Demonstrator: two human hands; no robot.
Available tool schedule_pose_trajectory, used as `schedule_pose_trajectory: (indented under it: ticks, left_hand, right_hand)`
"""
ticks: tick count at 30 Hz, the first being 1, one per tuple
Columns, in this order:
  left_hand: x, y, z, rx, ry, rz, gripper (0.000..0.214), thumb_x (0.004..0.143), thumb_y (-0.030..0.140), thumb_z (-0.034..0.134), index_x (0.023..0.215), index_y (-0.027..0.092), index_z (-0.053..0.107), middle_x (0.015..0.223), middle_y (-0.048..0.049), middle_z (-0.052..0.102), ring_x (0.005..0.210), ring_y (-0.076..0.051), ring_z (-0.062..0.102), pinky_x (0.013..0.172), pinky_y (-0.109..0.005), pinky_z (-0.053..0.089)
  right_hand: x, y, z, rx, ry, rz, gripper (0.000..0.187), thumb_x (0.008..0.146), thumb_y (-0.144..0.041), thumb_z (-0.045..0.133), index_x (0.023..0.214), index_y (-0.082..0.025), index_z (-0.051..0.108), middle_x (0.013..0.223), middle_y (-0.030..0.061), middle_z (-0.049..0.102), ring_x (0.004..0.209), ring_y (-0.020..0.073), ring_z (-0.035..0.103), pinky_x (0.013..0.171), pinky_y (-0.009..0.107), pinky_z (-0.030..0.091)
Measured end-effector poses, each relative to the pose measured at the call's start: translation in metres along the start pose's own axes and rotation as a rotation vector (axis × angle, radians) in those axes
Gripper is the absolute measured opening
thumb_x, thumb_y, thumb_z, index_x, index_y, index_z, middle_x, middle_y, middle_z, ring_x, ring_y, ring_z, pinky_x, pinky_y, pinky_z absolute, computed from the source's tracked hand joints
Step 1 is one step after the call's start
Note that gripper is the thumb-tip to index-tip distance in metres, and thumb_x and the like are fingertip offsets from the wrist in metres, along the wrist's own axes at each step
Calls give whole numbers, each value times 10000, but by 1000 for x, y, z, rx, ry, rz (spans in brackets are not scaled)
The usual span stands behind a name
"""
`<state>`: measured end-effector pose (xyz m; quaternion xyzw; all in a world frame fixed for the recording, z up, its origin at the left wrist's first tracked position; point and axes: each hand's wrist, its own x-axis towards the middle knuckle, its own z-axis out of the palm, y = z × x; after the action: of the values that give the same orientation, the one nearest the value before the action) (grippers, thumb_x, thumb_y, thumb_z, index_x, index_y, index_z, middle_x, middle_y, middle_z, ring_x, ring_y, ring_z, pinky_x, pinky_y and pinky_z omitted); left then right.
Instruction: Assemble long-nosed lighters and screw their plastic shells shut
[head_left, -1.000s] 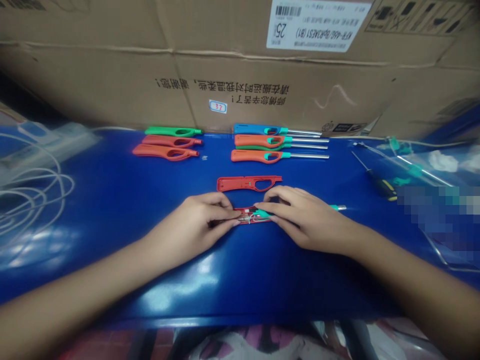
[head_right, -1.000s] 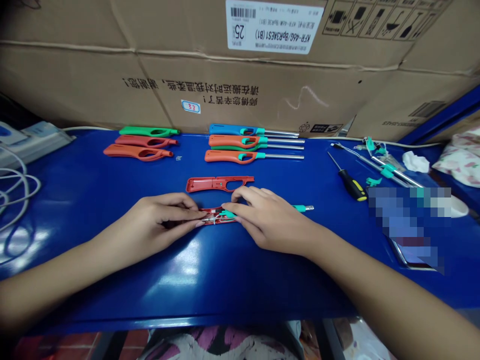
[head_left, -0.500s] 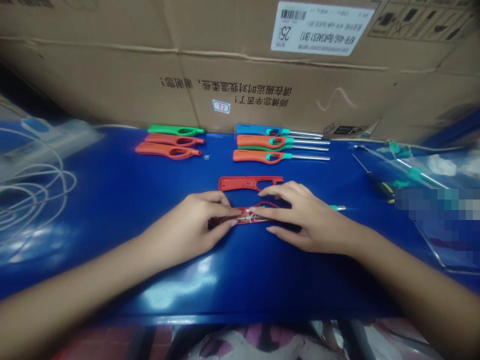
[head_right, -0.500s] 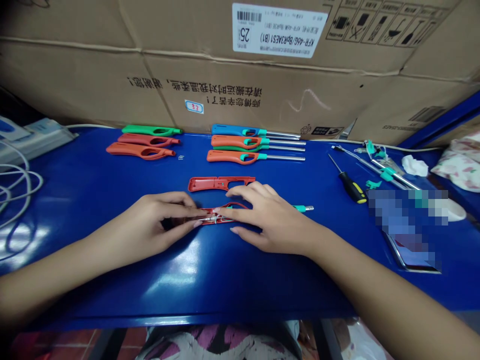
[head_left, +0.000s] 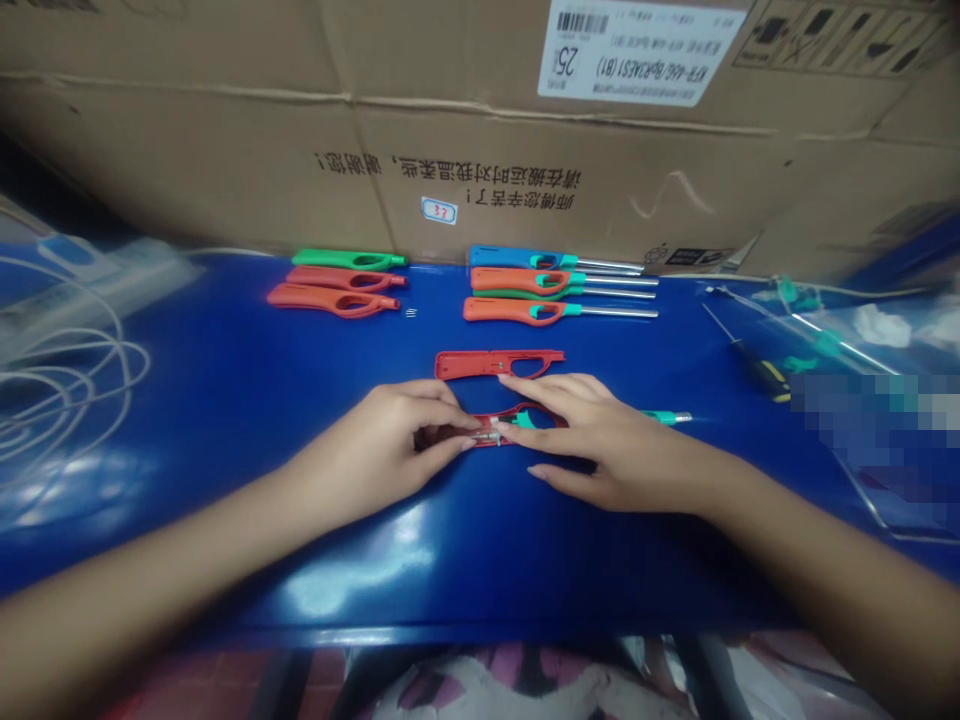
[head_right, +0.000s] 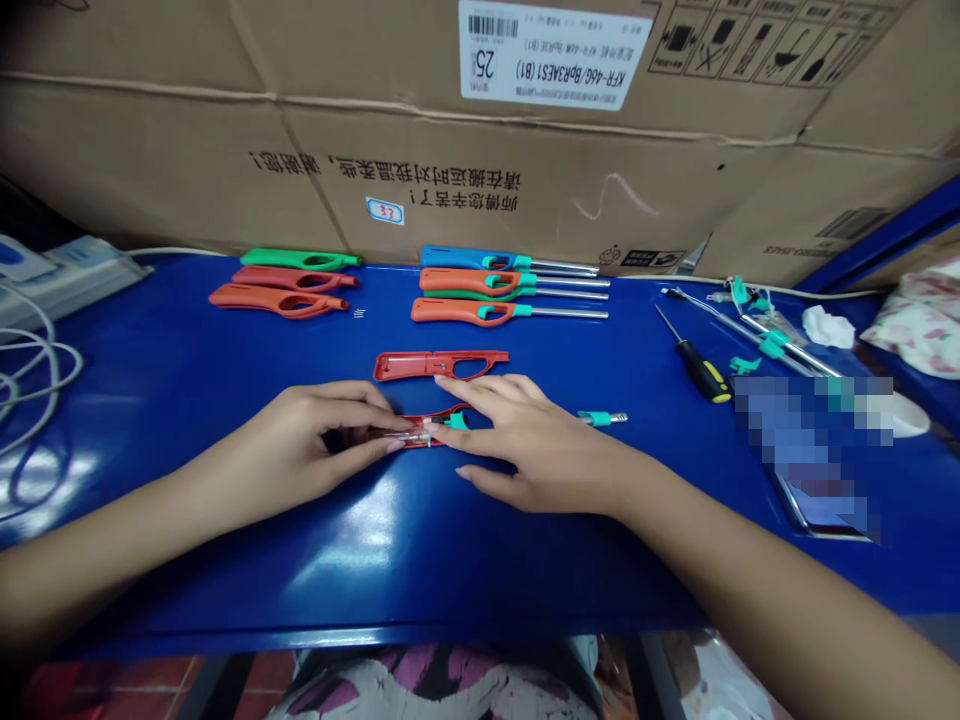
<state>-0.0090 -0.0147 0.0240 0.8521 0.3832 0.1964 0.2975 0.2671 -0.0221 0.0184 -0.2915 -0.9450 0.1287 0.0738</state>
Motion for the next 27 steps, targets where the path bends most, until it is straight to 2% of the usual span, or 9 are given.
schedule_pose_trajectory:
  ticks: [6, 11, 13, 19, 24, 27]
  left_hand:
    - [2, 0, 2, -26, 15, -10, 180, 953, 307, 654, 1049, 250, 795, 933, -35, 718, 775, -133, 670, 655, -234, 506]
    - [3, 0, 4, -34, 13, -15, 160, 947, 283, 656, 1011, 218, 788, 938, -35, 721, 807, -138, 671, 684, -235, 507]
    - [2, 0, 4, -24, 13, -22, 160, 947, 285, 656, 1013, 216, 784, 933, -32, 719, 798, -136, 666, 688, -240, 507]
    - [1, 1, 5, -4, 30, 7, 161, 954, 279, 657, 1039, 241, 788, 913, -20, 699, 785, -122, 665, 682, -232, 509]
    - [1, 1, 6, -5, 13, 19, 179, 967, 280, 637, 1054, 232, 786, 930, -33, 696, 805, -131, 670, 686, -239, 521]
    - [1, 1, 6, -2, 19, 27, 180, 968, 276, 633, 1048, 224, 785, 937, -37, 702, 806, -135, 674, 683, -241, 524]
  right_hand:
    - [1, -5, -2, -26, 32, -25, 425, 984, -302, 562, 1405, -259, 602, 1632, 156, 347, 1440, 352, 387, 1113, 610, 359]
    - [5, -7, 1, 29, 225, 61, 340, 967, -300, 584, 1294, -264, 671, 1509, 109, 524, 1344, 283, 498, 1087, 515, 399]
    - [6, -6, 2, 43, 259, 70, 320, 961, -292, 591, 1267, -264, 681, 1460, 104, 563, 1324, 267, 513, 1076, 492, 407]
    - [6, -1, 4, -61, 115, -75, 382, 1002, -270, 529, 1373, -238, 613, 1563, 151, 460, 1395, 297, 455, 1097, 562, 368]
    - [6, 0, 6, -29, 141, -82, 335, 1007, -254, 528, 1315, -246, 659, 1570, 153, 454, 1394, 280, 467, 1086, 537, 382]
    - [6, 0, 5, -28, 186, -80, 325, 992, -239, 552, 1296, -226, 667, 1526, 151, 510, 1354, 274, 505, 1084, 521, 384]
